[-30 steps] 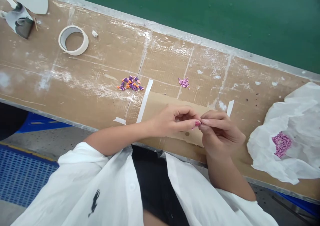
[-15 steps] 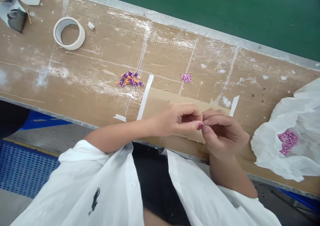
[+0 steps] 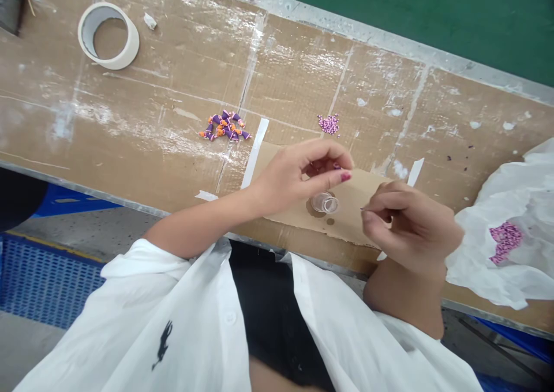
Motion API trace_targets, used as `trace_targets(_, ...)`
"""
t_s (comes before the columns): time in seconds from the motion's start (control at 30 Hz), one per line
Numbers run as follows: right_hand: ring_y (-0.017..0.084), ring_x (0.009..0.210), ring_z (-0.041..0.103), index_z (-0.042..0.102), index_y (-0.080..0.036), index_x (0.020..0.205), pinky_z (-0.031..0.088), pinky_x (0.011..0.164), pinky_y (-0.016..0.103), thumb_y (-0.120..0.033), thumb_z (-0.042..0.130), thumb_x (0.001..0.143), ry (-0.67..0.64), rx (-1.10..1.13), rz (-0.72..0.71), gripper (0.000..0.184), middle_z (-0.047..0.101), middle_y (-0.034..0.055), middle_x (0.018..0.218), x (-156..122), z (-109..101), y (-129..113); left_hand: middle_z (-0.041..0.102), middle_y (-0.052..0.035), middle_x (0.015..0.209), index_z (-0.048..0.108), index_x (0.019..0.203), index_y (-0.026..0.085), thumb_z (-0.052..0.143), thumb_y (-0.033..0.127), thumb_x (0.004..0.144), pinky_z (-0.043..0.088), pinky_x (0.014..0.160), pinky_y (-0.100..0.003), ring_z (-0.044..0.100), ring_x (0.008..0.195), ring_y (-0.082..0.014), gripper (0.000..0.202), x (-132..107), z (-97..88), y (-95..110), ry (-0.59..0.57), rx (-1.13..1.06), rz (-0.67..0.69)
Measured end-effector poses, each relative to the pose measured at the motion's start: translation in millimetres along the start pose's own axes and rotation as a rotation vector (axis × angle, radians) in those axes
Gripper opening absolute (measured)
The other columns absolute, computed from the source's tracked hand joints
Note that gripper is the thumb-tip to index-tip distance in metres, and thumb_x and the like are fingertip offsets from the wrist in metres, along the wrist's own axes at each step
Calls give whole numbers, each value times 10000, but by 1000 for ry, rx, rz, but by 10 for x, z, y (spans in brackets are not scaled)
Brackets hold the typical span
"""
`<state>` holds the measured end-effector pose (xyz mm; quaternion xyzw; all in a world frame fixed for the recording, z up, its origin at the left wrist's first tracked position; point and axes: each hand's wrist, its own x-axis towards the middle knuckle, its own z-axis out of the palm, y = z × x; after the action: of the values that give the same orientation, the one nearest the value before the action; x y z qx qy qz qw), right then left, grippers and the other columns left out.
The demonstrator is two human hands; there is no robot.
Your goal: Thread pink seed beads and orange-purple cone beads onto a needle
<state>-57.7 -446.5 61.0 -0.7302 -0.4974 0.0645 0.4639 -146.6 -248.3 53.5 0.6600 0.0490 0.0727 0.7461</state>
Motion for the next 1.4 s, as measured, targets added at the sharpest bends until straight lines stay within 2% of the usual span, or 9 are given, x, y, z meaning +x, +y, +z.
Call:
trace_targets(0.1, 94, 513, 454, 563, -245, 773, 352, 481, 245, -66, 593, 840, -180, -287, -48, 193, 549, -47, 637, -6, -27, -3, 600, 33, 817, 690, 917, 188, 756, 338, 880, 484, 732, -233, 590, 747, -73, 169, -2, 3, 18, 101, -60, -52)
trace_targets(0.2, 94, 527, 486, 545, -233, 770, 369, 486, 226, -104, 554, 876, -282, -387, -93, 167, 556, -41, 635, -21, -20, 14, 558, 59, 786, 687, 1035, 214, 787, 298, 851, 510, 755, -224, 606, 777, -71, 226, -8, 16, 20, 132, -104, -86)
trace_targets(0.43, 102, 549, 506, 545, -224, 798, 385, 497, 224, -120, 536, 906, -356, -439, -123, 151, 605, -26, 679, -26, -24, 41, 575, 38, 804, 610, 897, 174, 797, 459, 830, 523, 680, -219, 561, 711, -60, 347, 29, 28, -119, 12, -245, -117)
trace_targets(0.6, 106, 539, 464, 508, -232, 797, 375, 480, 229, -79, 555, 893, -355, -434, -162, 187, 559, -33, 656, -15, -15, 27, 546, 28, 786, 576, 872, 187, 821, 469, 813, 492, 627, -226, 533, 690, -73, 378, 34, 44, -151, 9, -263, -163)
trace_targets(0.7, 105, 533, 444, 525, -242, 810, 362, 471, 240, -44, 581, 852, -260, -369, -100, 210, 526, -43, 657, -22, -25, 7, 555, 29, 790, 589, 915, 194, 817, 440, 825, 490, 636, -229, 547, 694, -73, 347, 24, 48, -118, 13, -301, -222)
trace_targets(0.87, 130, 519, 438, 565, -272, 800, 336, 454, 295, -24, 630, 818, 123, -185, -48, 257, 480, -44, 635, -41, 36, -4, 591, 44, 763, 603, 930, 167, 842, 470, 788, 485, 628, -241, 535, 608, -41, 411, -3, 84, -99, -93, -456, -355)
trace_targets(0.97, 136, 500, 453, 589, -276, 816, 345, 443, 315, -55, 657, 817, 251, -122, -88, 231, 498, -49, 626, -51, 150, 9, 601, 52, 739, 591, 870, 145, 880, 531, 707, 466, 603, -239, 523, 578, -27, 509, -30, 140, -99, -148, -571, -435)
trace_targets(1.13, 112, 449, 444, 572, -265, 801, 342, 403, 296, -83, 653, 814, 288, -177, -151, 199, 495, -60, 585, -64, 276, 3, 595, 64, 692, 598, 813, 131, 912, 559, 621, 410, 566, -222, 511, 556, -15, 565, -55, 195, -61, -187, -625, -528)
trace_targets(1.4, 113, 446, 438, 564, -267, 787, 340, 383, 291, -74, 650, 807, 287, -191, -143, 212, 488, -57, 584, -71, 254, -20, 619, 56, 713, 611, 795, 121, 938, 467, 624, 420, 585, -228, 514, 573, -16, 506, -41, 178, -30, -218, -623, -532)
